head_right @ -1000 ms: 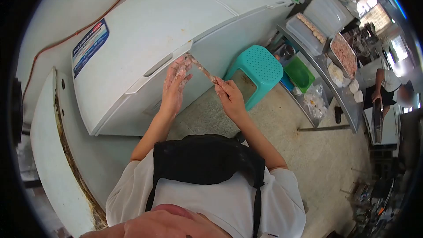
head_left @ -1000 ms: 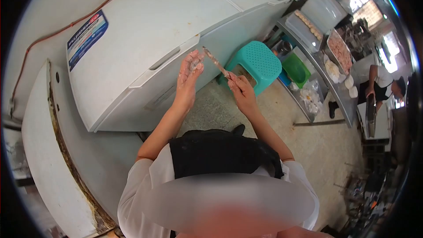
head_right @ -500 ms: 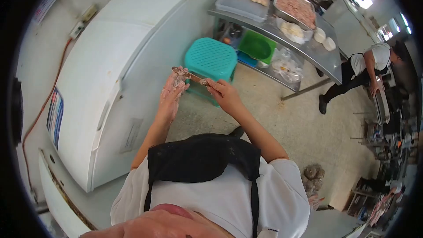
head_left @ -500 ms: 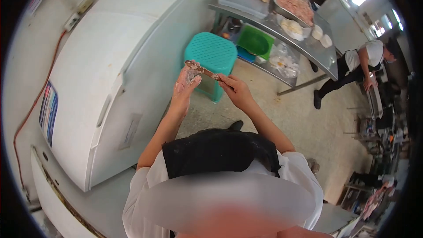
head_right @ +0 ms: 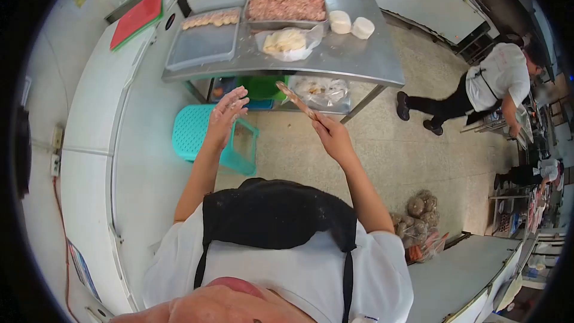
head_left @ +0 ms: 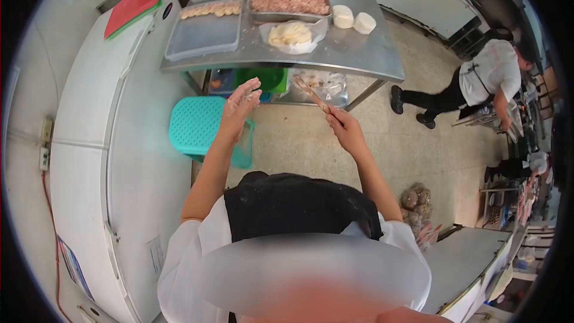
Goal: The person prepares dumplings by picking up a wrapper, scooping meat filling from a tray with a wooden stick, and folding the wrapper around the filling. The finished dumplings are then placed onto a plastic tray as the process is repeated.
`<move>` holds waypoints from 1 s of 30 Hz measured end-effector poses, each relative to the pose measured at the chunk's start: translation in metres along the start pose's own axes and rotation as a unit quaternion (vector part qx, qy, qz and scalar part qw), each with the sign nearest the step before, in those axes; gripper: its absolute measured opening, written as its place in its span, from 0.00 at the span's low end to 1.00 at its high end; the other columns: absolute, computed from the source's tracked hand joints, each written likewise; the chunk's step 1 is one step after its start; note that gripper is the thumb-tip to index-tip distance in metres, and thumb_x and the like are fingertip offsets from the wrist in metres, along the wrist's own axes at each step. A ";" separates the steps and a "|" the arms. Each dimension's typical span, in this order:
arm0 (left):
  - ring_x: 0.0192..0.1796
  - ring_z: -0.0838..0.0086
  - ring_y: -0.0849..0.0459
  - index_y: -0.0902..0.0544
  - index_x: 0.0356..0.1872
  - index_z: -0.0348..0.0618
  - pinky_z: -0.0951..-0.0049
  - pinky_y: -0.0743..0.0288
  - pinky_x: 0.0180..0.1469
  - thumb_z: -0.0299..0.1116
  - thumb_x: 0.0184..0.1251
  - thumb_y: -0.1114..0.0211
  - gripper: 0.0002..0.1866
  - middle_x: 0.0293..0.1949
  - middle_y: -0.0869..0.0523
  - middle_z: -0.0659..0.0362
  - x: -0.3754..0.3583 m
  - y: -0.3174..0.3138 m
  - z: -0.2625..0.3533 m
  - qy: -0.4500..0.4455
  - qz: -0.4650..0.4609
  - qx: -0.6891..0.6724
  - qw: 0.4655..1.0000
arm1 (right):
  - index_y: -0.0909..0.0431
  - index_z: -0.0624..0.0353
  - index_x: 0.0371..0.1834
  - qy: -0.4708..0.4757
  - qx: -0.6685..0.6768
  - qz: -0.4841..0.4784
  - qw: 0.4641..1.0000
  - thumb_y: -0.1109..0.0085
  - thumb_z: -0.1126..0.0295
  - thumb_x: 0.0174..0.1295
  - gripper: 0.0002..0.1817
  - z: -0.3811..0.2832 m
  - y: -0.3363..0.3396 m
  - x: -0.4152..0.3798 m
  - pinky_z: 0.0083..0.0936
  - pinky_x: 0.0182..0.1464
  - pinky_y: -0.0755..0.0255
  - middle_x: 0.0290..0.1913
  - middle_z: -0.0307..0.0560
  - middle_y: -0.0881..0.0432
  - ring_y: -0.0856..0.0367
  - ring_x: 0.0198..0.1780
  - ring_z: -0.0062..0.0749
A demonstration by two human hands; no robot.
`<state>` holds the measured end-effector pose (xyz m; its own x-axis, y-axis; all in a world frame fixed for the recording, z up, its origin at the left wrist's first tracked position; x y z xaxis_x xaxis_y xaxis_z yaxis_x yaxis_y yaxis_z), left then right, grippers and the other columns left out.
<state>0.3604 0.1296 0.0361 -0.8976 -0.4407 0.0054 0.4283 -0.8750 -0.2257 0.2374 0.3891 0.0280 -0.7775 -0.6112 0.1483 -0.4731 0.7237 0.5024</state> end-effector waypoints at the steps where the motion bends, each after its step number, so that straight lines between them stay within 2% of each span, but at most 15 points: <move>1: 0.63 0.68 0.25 0.29 0.65 0.42 0.67 0.32 0.62 0.36 0.68 0.38 0.26 0.62 0.25 0.57 0.021 -0.003 0.000 -0.003 -0.005 0.001 1.000 | 0.22 0.62 0.56 0.002 -0.001 0.006 1.000 0.43 0.66 0.67 0.17 0.010 0.014 0.004 0.24 0.39 0.29 0.36 0.50 0.20 0.21 0.35 0.32; 3: 0.61 0.68 0.24 0.26 0.63 0.41 0.68 0.31 0.61 0.37 0.68 0.38 0.24 0.60 0.23 0.57 0.063 -0.001 -0.006 0.004 0.004 0.048 0.999 | 0.22 0.63 0.56 -0.138 0.080 -0.001 0.987 0.42 0.66 0.67 0.18 0.047 0.028 0.012 0.22 0.42 0.29 0.37 0.43 0.19 0.22 0.38 0.24; 9: 0.55 0.75 0.21 0.21 0.57 0.39 0.71 0.29 0.57 0.36 0.68 0.38 0.19 0.55 0.18 0.59 0.195 0.007 -0.028 -0.060 0.005 0.137 0.989 | 0.22 0.65 0.56 -0.134 0.110 0.035 0.984 0.38 0.68 0.64 0.19 0.071 0.040 0.062 0.18 0.47 0.29 0.40 0.39 0.19 0.23 0.41 0.20; 12: 0.51 0.73 0.19 0.20 0.54 0.37 0.74 0.27 0.54 0.34 0.65 0.37 0.18 0.53 0.17 0.57 0.263 -0.002 -0.036 -0.132 -0.022 0.225 0.965 | 0.22 0.65 0.57 -0.135 0.087 0.045 0.986 0.40 0.67 0.66 0.19 0.073 0.051 0.101 0.19 0.44 0.29 0.38 0.38 0.19 0.24 0.39 0.19; 15: 0.49 0.71 0.18 0.17 0.50 0.41 0.71 0.25 0.52 0.35 0.62 0.35 0.16 0.52 0.17 0.52 0.307 -0.016 -0.055 -0.103 -0.072 0.271 0.954 | 0.23 0.65 0.57 -0.194 0.105 0.040 0.974 0.42 0.64 0.68 0.19 0.073 0.050 0.142 0.19 0.39 0.31 0.34 0.35 0.21 0.27 0.35 0.19; 16: 0.45 0.66 0.17 0.16 0.47 0.41 0.69 0.24 0.48 0.35 0.60 0.34 0.15 0.44 0.17 0.52 0.320 -0.019 -0.062 -0.142 -0.062 0.306 0.939 | 0.23 0.65 0.57 -0.193 0.105 0.041 0.975 0.42 0.64 0.68 0.19 0.070 0.048 0.159 0.19 0.39 0.31 0.34 0.35 0.21 0.27 0.35 0.19; 17: 0.45 0.66 0.17 0.16 0.47 0.41 0.69 0.24 0.48 0.35 0.60 0.34 0.15 0.44 0.17 0.52 0.333 -0.018 -0.066 -0.142 -0.063 0.305 0.940 | 0.23 0.65 0.57 -0.189 0.110 0.046 0.975 0.44 0.63 0.69 0.19 0.068 0.046 0.175 0.20 0.37 0.32 0.31 0.36 0.22 0.28 0.32 0.20; 19: 0.39 0.63 0.19 0.17 0.44 0.40 0.68 0.25 0.42 0.35 0.57 0.32 0.15 0.36 0.20 0.51 0.340 -0.032 -0.065 -0.237 -0.100 0.442 0.859 | 0.23 0.65 0.57 -0.194 0.115 0.051 0.973 0.45 0.62 0.69 0.20 0.071 0.042 0.198 0.20 0.34 0.33 0.28 0.37 0.24 0.30 0.30 0.21; 21: 0.37 0.62 0.20 0.16 0.42 0.39 0.68 0.25 0.41 0.35 0.57 0.32 0.14 0.35 0.20 0.52 0.351 -0.025 -0.075 -0.187 -0.106 0.413 0.885 | 0.22 0.63 0.55 -0.073 -0.005 0.090 0.993 0.45 0.63 0.68 0.18 0.064 0.042 0.226 0.27 0.33 0.31 0.26 0.45 0.23 0.24 0.28 0.33; 23: 0.35 0.59 0.21 0.16 0.36 0.37 0.67 0.27 0.39 0.35 0.56 0.32 0.12 0.34 0.20 0.52 0.362 -0.016 -0.078 -0.107 -0.110 0.354 0.922 | 0.21 0.62 0.53 -0.059 -0.078 0.075 0.992 0.46 0.63 0.68 0.17 0.062 0.050 0.244 0.31 0.34 0.29 0.28 0.50 0.21 0.22 0.30 0.39; 24: 0.35 0.59 0.20 0.16 0.34 0.37 0.68 0.27 0.39 0.34 0.58 0.33 0.10 0.35 0.19 0.53 0.362 -0.014 -0.070 -0.105 -0.106 0.366 0.918 | 0.20 0.60 0.51 -0.043 -0.157 0.057 0.985 0.46 0.62 0.67 0.16 0.060 0.056 0.253 0.36 0.34 0.28 0.30 0.54 0.20 0.20 0.31 0.46; 25: 0.35 0.59 0.20 0.16 0.34 0.37 0.68 0.27 0.39 0.34 0.58 0.33 0.10 0.35 0.19 0.53 0.364 -0.017 -0.061 -0.103 -0.112 0.369 0.917 | 0.20 0.60 0.51 -0.048 -0.154 0.061 0.985 0.46 0.62 0.67 0.16 0.064 0.067 0.265 0.36 0.34 0.28 0.30 0.54 0.20 0.20 0.31 0.46; 27: 0.37 0.59 0.19 0.15 0.35 0.38 0.66 0.26 0.41 0.34 0.59 0.34 0.09 0.36 0.18 0.52 0.359 -0.021 -0.043 -0.189 -0.083 0.323 0.924 | 0.17 0.58 0.43 -0.014 -0.266 0.018 0.964 0.44 0.61 0.67 0.13 0.073 0.082 0.294 0.36 0.34 0.27 0.31 0.56 0.19 0.19 0.32 0.48; 28: 0.37 0.59 0.19 0.15 0.35 0.38 0.66 0.26 0.41 0.34 0.59 0.34 0.09 0.36 0.18 0.52 0.356 -0.026 -0.048 -0.180 -0.083 0.322 0.926 | 0.17 0.57 0.39 -0.030 -0.329 -0.013 0.944 0.45 0.60 0.66 0.13 0.066 0.092 0.312 0.37 0.35 0.27 0.31 0.54 0.18 0.18 0.34 0.49; 30: 0.42 0.58 0.21 0.14 0.35 0.42 0.62 0.27 0.47 0.33 0.57 0.33 0.08 0.37 0.19 0.54 0.348 -0.056 -0.047 -0.248 -0.201 0.384 0.866 | 0.17 0.56 0.31 0.010 -0.446 -0.055 0.893 0.45 0.59 0.64 0.13 0.045 0.112 0.357 0.39 0.33 0.25 0.28 0.51 0.18 0.17 0.33 0.47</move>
<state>0.0189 0.0345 0.0044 -0.9167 0.0656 0.3941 0.2056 -0.7683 0.6061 -0.1114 0.2662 0.0985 -0.7344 -0.6754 0.0672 -0.0210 0.1217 0.9924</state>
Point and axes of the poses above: each hand's wrist, its own x-axis towards the middle knuckle, its own y-axis out of the back of the hand, z = x × y, the point moved 7 cm from there along x, towards the middle knuckle
